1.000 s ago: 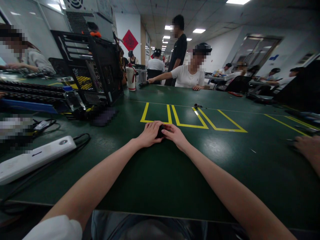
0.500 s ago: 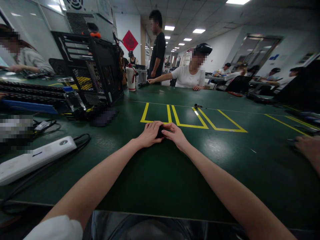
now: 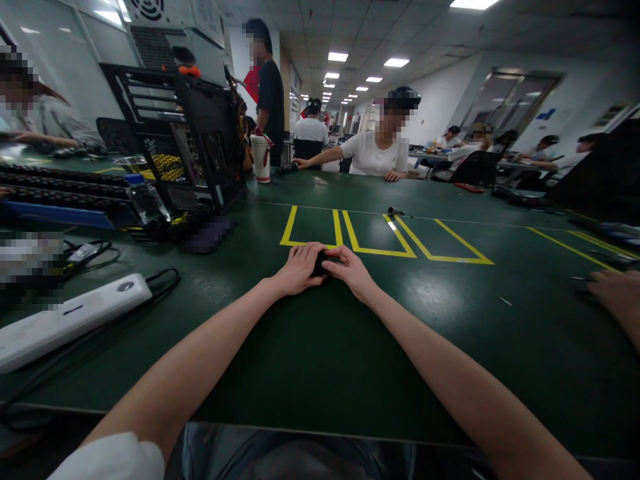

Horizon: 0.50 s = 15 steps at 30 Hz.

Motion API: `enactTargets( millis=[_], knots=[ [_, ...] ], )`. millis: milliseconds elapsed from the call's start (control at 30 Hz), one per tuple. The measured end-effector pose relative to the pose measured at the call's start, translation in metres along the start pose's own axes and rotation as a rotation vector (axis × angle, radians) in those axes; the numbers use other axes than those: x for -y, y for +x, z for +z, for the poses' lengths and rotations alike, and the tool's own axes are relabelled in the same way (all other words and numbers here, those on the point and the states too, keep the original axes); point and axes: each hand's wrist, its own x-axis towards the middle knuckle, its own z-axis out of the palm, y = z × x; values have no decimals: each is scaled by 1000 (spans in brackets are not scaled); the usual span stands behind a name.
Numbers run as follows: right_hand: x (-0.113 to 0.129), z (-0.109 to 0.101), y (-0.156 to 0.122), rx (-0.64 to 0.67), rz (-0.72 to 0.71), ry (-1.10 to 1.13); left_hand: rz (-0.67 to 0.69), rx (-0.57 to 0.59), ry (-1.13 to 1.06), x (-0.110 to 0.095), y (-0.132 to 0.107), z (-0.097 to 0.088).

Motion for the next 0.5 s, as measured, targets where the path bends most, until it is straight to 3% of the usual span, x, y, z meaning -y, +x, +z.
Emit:
enactTargets(
  millis=[100, 233, 500],
  knots=[
    [0, 2, 1, -51, 30, -13, -6, 8, -5, -1, 0, -1],
    [0, 2, 3, -10, 63, -11, -8, 11, -10, -1, 0, -1],
    [-1, 2, -2, 13, -38, 33, -5, -3, 1, 1, 0, 1]
  ],
)
